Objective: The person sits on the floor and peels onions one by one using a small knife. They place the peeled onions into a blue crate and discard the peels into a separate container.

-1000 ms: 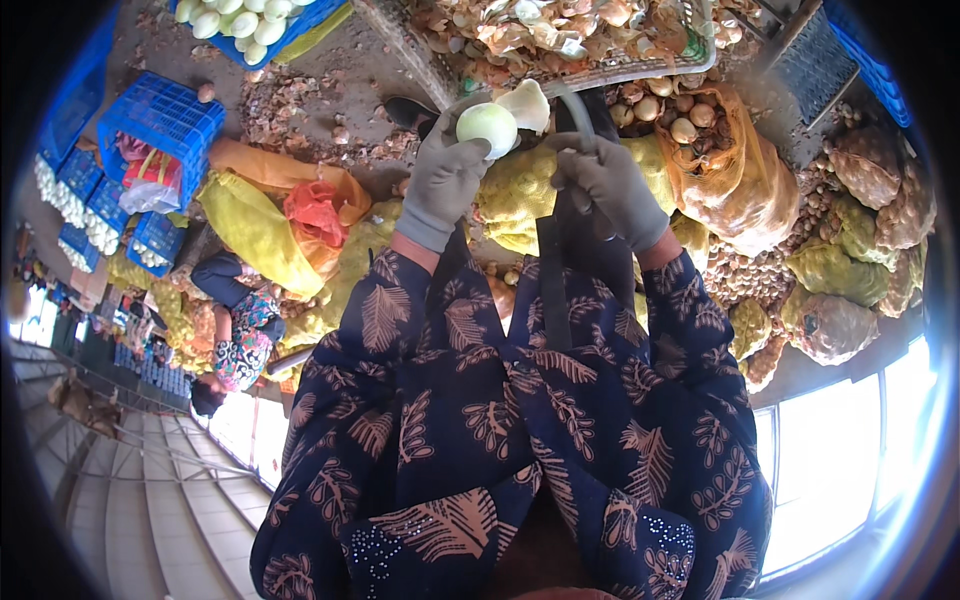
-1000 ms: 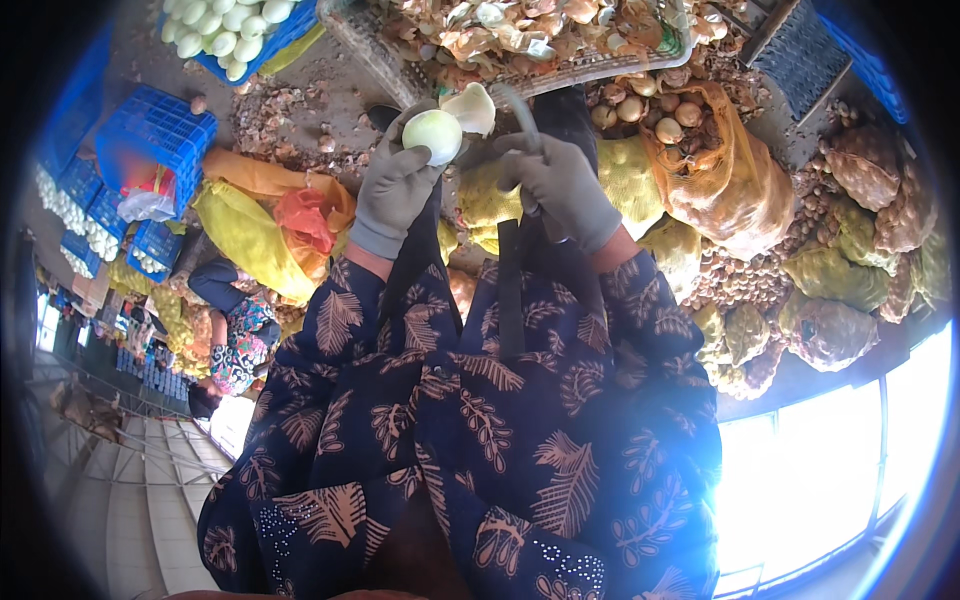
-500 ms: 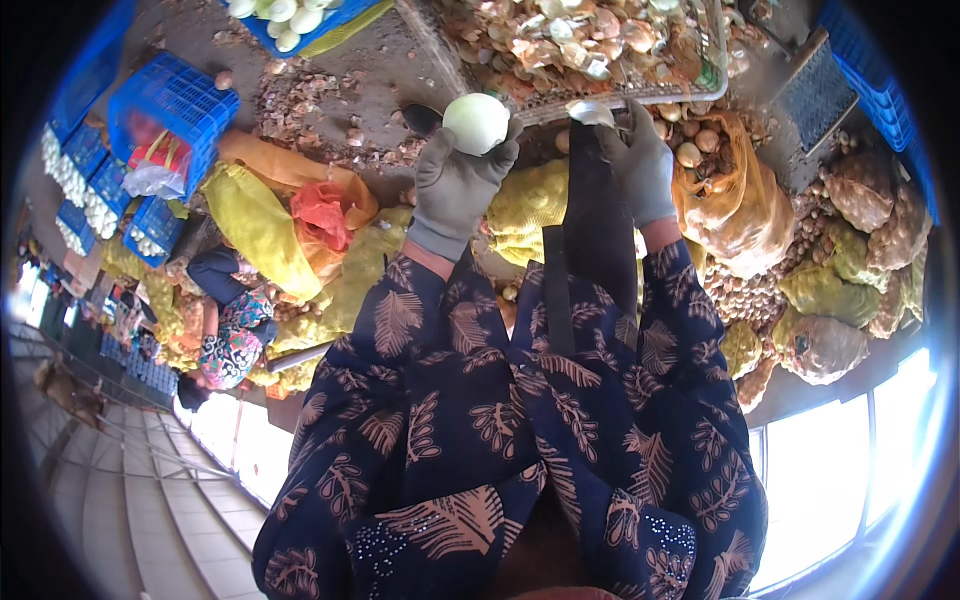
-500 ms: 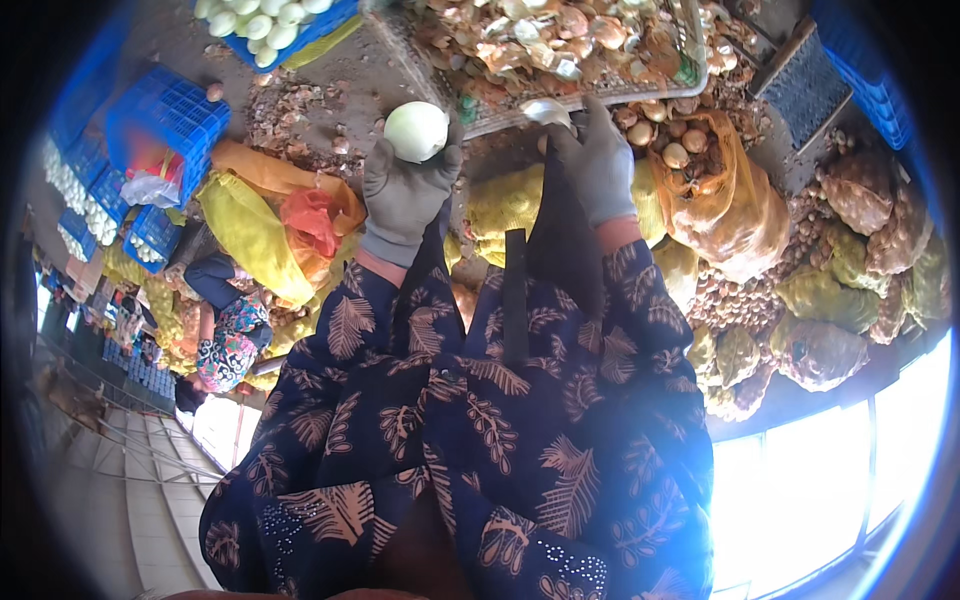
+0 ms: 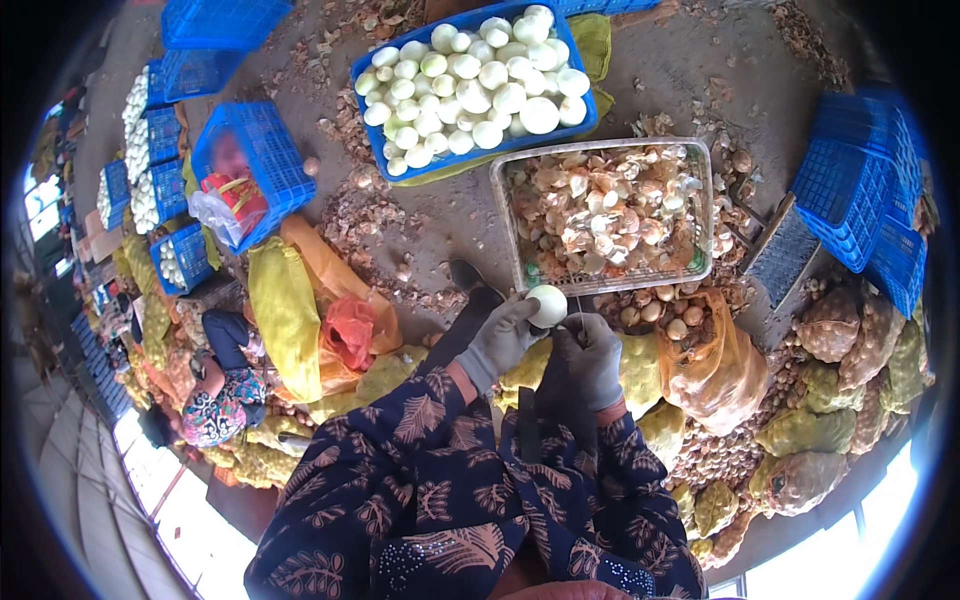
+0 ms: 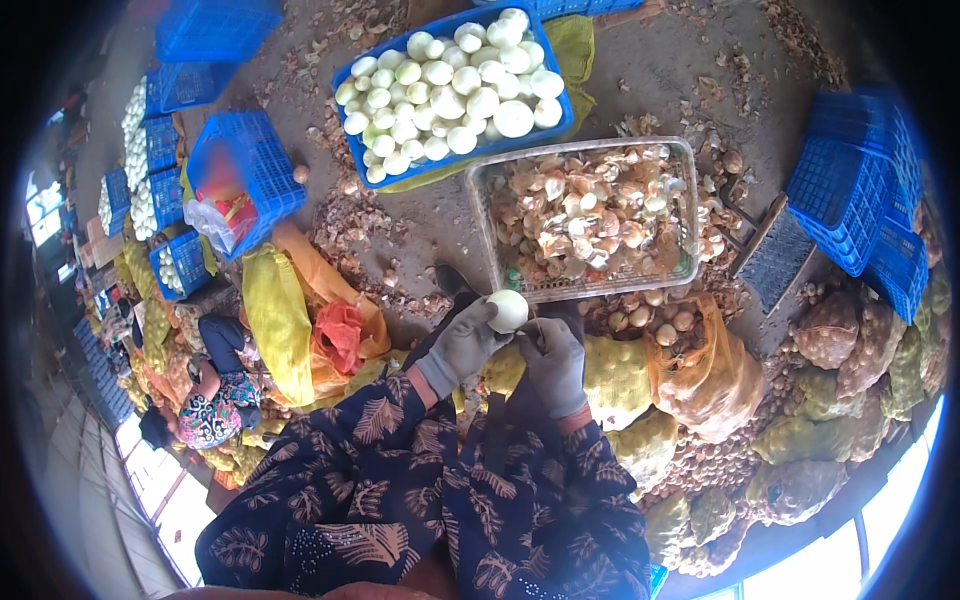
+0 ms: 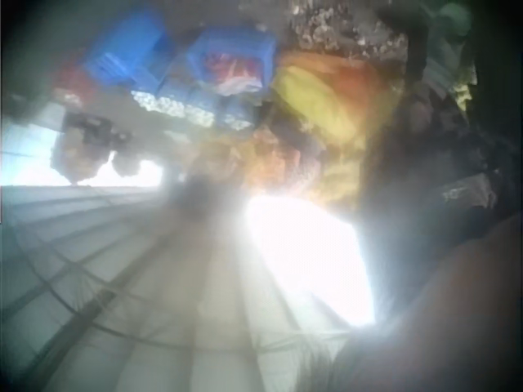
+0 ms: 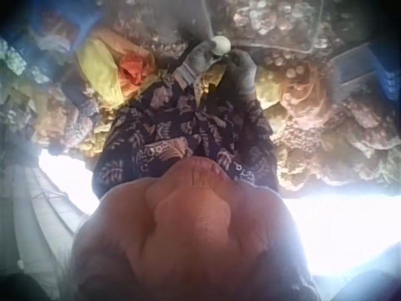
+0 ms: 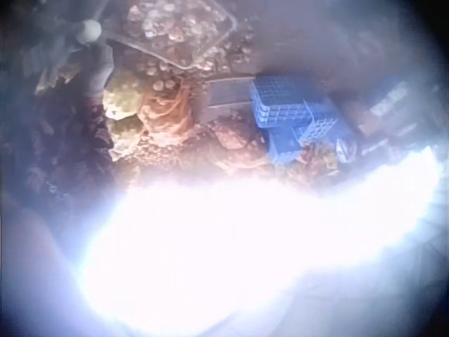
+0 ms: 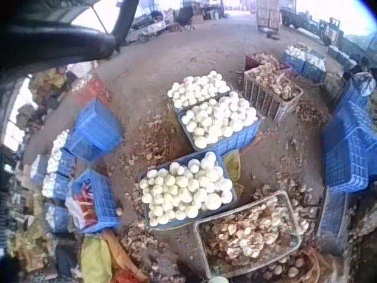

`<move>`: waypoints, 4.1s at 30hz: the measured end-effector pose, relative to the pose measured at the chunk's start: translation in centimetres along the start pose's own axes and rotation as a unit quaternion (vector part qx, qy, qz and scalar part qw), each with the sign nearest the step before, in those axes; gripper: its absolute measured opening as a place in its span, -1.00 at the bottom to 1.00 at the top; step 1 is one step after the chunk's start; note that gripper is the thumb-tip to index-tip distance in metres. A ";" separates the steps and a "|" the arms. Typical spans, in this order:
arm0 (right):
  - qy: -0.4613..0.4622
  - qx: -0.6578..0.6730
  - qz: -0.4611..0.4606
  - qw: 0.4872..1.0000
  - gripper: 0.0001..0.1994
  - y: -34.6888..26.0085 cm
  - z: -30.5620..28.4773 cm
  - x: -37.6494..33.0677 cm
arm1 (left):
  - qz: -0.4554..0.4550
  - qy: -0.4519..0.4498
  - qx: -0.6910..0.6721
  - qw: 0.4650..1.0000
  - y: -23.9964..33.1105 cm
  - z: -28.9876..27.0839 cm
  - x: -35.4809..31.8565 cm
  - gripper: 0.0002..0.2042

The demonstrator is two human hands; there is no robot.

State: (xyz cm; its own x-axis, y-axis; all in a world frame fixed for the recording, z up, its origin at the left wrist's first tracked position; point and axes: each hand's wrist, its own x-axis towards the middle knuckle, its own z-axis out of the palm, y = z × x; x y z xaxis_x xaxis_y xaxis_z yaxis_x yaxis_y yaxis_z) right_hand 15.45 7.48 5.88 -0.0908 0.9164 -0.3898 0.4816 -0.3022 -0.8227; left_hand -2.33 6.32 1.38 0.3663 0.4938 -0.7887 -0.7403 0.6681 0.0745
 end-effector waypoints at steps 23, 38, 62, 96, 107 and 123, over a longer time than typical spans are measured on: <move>-0.064 0.113 0.372 0.919 -0.67 5.9 4.2 -5.1 | 0.487 0.261 0.685 0.475 42.6 3.8 30.8 -0.37; -0.073 0.085 0.274 0.955 -0.61 3.3 8.8 -3.8 | 0.409 0.300 0.789 0.346 45.9 1.5 36.9 -0.25; -0.253 -0.122 0.390 0.877 -0.55 -1.2 12.4 -0.4 | 0.275 0.538 0.383 0.698 30.4 -41.7 2.4 -0.55; -0.190 0.005 0.522 0.832 -0.67 -1.7 26.8 7.4 | 0.302 0.250 0.132 0.910 43.5 -56.3 13.5 -0.47; -0.248 0.201 0.314 0.894 -0.44 -5.0 21.2 18.6 | 0.018 -0.035 -0.068 0.997 22.8 -22.5 3.0 -0.27; -0.074 0.053 0.086 0.992 -0.76 0.5 0.9 7.6 | -0.042 0.007 0.159 0.986 8.4 0.9 1.4 -0.37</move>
State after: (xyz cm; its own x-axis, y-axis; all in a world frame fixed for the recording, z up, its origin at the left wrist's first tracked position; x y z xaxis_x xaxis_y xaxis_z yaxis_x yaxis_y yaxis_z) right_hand 14.20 14.03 2.15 -0.1459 0.8031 -0.5776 0.4066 -0.4836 -0.7751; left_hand -7.53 13.09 1.47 0.4086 0.4231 -0.8088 -0.4931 0.8480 0.1945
